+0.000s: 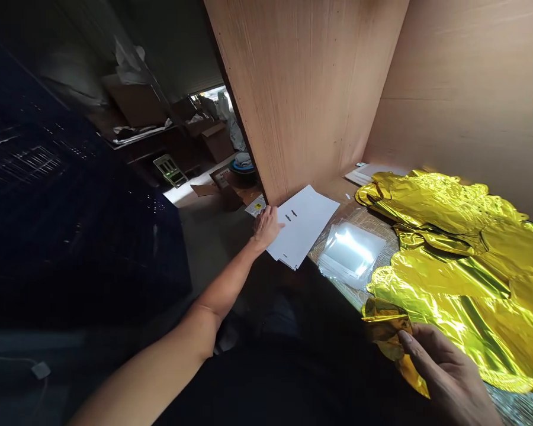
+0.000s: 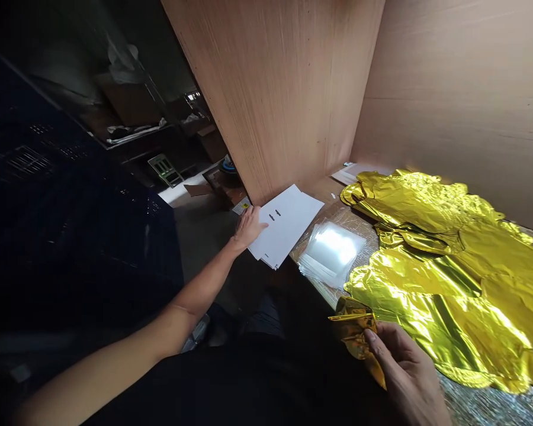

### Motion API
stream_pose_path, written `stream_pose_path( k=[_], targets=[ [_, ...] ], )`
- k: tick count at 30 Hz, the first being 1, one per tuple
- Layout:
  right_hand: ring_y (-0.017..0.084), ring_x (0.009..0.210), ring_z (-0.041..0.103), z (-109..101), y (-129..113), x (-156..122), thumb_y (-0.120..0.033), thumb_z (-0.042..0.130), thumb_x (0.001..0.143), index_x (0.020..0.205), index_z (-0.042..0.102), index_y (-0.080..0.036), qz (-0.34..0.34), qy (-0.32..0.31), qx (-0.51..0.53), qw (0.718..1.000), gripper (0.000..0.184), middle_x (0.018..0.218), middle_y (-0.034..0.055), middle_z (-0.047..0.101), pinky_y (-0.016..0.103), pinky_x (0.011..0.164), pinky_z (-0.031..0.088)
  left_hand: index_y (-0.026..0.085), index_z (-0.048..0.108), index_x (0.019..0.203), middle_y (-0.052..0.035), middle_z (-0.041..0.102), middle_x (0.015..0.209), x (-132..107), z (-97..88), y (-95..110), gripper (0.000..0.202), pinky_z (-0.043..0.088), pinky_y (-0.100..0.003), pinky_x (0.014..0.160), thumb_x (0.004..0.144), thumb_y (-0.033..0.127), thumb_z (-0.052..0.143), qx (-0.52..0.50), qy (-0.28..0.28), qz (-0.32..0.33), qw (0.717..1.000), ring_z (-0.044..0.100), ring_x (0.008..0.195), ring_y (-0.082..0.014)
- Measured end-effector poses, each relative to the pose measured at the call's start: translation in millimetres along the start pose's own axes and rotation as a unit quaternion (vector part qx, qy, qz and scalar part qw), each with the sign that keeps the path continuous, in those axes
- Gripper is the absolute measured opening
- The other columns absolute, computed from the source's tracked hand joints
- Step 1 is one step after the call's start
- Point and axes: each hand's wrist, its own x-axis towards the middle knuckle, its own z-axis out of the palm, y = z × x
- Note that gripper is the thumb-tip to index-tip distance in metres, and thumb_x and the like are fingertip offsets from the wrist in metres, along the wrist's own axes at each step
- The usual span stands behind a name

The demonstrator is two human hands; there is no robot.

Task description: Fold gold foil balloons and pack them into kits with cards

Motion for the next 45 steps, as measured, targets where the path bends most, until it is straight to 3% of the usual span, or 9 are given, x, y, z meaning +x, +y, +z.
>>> stream_pose_path(
  k=[4, 11, 16, 19, 22, 25, 32, 36, 45],
  targets=[
    [0.032, 0.071, 0.075, 9, -1, -5, -0.059, 0.085, 0.076, 0.095, 0.080, -0.027, 0.039, -0.044, 0.030, 0.998, 0.038, 0.087, 0.0089, 0.080, 0.037, 0.058, 0.063, 0.017, 0.064, 0.115, -0.0136, 0.072, 0.115, 5, 0.9, -8, 0.014, 0.046, -0.037, 0.099, 0.101, 0.018, 0.061, -0.030, -0.017, -0.012, 0.999, 0.066, 0.114, -0.0266],
    [0.033, 0.070, 0.076, 12, 16, 0, -0.057, 0.089, 0.072, 0.092, 0.077, -0.027, 0.048, -0.075, 0.069, 0.994, 0.037, 0.084, 0.0078, 0.080, 0.039, 0.055, 0.062, 0.018, 0.063, 0.102, -0.0152, 0.071, 0.119, -6, -2.5, -6, 0.004, 0.044, -0.039, 0.105, 0.102, 0.019, 0.059, -0.053, 0.017, -0.009, 0.998, 0.062, 0.120, -0.0283],
    [0.032, 0.069, 0.075, 22, 9, -15, -0.056, 0.081, 0.084, 0.099, 0.072, -0.026, 0.052, -0.081, 0.153, 0.984, 0.034, 0.086, 0.0104, 0.079, 0.038, 0.055, 0.060, 0.022, 0.055, 0.105, -0.0052, 0.067, 0.090, -30, -29.3, 10, 0.008, 0.048, -0.033, 0.083, 0.106, 0.028, 0.050, -0.175, 0.037, -0.006, 0.984, 0.065, 0.088, -0.0212],
    [0.028, 0.066, 0.072, 43, -5, -17, -0.054, 0.080, 0.087, 0.101, 0.073, -0.025, 0.024, -0.065, 0.210, 0.975, 0.033, 0.087, 0.0110, 0.077, 0.037, 0.056, 0.058, 0.024, 0.052, 0.109, 0.0004, 0.063, 0.083, -68, -27.3, 55, 0.020, 0.047, -0.029, 0.075, 0.105, 0.043, 0.053, -0.408, -0.033, 0.028, 0.912, 0.059, 0.073, -0.0157],
    [0.022, 0.064, 0.065, 65, -15, -5, -0.055, 0.083, 0.085, 0.089, 0.071, -0.023, -0.041, 0.034, 0.160, 0.986, 0.034, 0.079, 0.0068, 0.072, 0.033, 0.058, 0.054, 0.025, 0.052, 0.123, -0.0020, 0.070, 0.095, -117, -10.3, 117, 0.040, 0.052, -0.030, 0.078, 0.102, 0.059, 0.055, -0.628, -0.175, 0.041, 0.757, 0.065, 0.079, -0.0162],
    [0.020, 0.066, 0.060, 72, -9, 4, -0.057, 0.079, 0.089, 0.083, 0.070, -0.022, -0.096, 0.182, 0.038, 0.978, 0.036, 0.074, 0.0046, 0.069, 0.033, 0.063, 0.051, 0.024, 0.053, 0.126, -0.0068, 0.073, 0.114, -156, 6.1, 166, 0.047, 0.056, -0.035, 0.091, 0.099, 0.062, 0.059, -0.729, -0.200, 0.030, 0.654, 0.071, 0.097, -0.0206],
    [0.021, 0.075, 0.063, 25, 9, -3, -0.061, 0.085, 0.081, 0.099, 0.065, -0.025, -0.090, 0.256, 0.002, 0.962, 0.046, 0.087, 0.0043, 0.071, 0.033, 0.069, 0.053, 0.019, 0.060, 0.125, -0.0099, 0.075, 0.120, -166, 15.2, 198, 0.047, 0.058, -0.037, 0.099, 0.092, 0.048, 0.077, -0.708, -0.311, 0.061, 0.631, 0.073, 0.106, -0.0223],
    [0.024, 0.085, 0.070, -6, 7, -2, -0.058, 0.081, 0.086, 0.126, 0.066, -0.029, -0.042, 0.093, 0.158, 0.982, 0.052, 0.105, 0.0054, 0.077, 0.035, 0.073, 0.057, 0.017, 0.066, 0.127, -0.0117, 0.076, 0.121, -165, 13.5, 204, 0.053, 0.059, -0.037, 0.097, 0.085, 0.045, 0.084, -0.689, -0.426, 0.062, 0.583, 0.074, 0.108, -0.0249],
    [0.017, 0.071, 0.059, -6, 22, -20, -0.039, 0.086, 0.087, 0.103, 0.086, -0.026, -0.157, 0.102, 0.027, 0.982, 0.021, 0.084, 0.0021, 0.059, 0.030, 0.060, 0.051, 0.014, 0.073, 0.100, -0.0099, 0.077, 0.090, -166, 15.8, 215, 0.057, 0.058, -0.031, 0.072, 0.086, 0.068, 0.075, -0.697, -0.499, -0.044, 0.513, 0.071, 0.076, -0.0199]
  ],
)
